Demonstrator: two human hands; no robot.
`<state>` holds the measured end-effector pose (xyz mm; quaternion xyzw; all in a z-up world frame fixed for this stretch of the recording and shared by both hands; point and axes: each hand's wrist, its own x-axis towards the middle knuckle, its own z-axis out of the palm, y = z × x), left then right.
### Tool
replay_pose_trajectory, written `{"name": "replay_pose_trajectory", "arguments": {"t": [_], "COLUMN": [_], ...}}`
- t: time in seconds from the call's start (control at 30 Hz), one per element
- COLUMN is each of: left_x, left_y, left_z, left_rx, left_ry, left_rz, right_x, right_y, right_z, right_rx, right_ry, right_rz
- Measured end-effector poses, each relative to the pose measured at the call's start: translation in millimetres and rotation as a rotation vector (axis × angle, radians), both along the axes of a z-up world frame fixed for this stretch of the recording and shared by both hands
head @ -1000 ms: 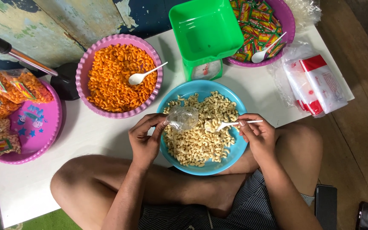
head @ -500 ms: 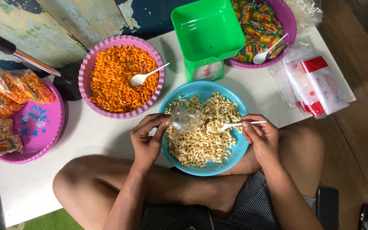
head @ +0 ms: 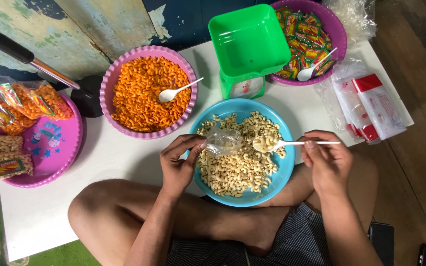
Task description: The person is manually packaging small puffed snacks into plastic bags using a spoon.
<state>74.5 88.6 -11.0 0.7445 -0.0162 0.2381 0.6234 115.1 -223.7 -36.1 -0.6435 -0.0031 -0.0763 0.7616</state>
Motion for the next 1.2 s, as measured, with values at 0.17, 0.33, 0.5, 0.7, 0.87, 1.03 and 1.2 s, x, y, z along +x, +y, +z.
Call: {"name": "replay_pose_trajectory", "arguments": {"t": [0.17, 0.33, 0.5, 0.7, 0.87, 1.03, 1.2], "left_x": [0, -4, 0, 0, 0, 0, 0], "left_y": [0, 1, -2, -4, -4, -5, -4], "left_z": [1, -4, 6, 4, 1, 0, 7], "left_rx": [-0.015, 0.056, -0.037, -0.058, -0.066, -0.062, -0.040], "left_ry": [-0.009, -0.002, -0.025, -0.023, -0.037, -0.063, -0.099], "left_rz": [-0.007, -0.031, -0.035, -0.033, -0.042, -0.050, -0.061], "right_x": [7, 5, 9, 10, 10, 9, 6], "right_y": [5, 18, 36, 55, 62, 67, 75], "right_z": [33, 65, 73, 87, 100, 110, 123], "right_rx": [-0.056, -0.169, -0.301, -0.472, -0.557, -0.670, -0.778], "right_ry": [-0.072, -0.104, -0.159, -0.233, -0.289, -0.365, -0.460], "right_rz": [0.020, 0.068, 0.083, 0.157, 0.204, 0.262, 0.334]}}
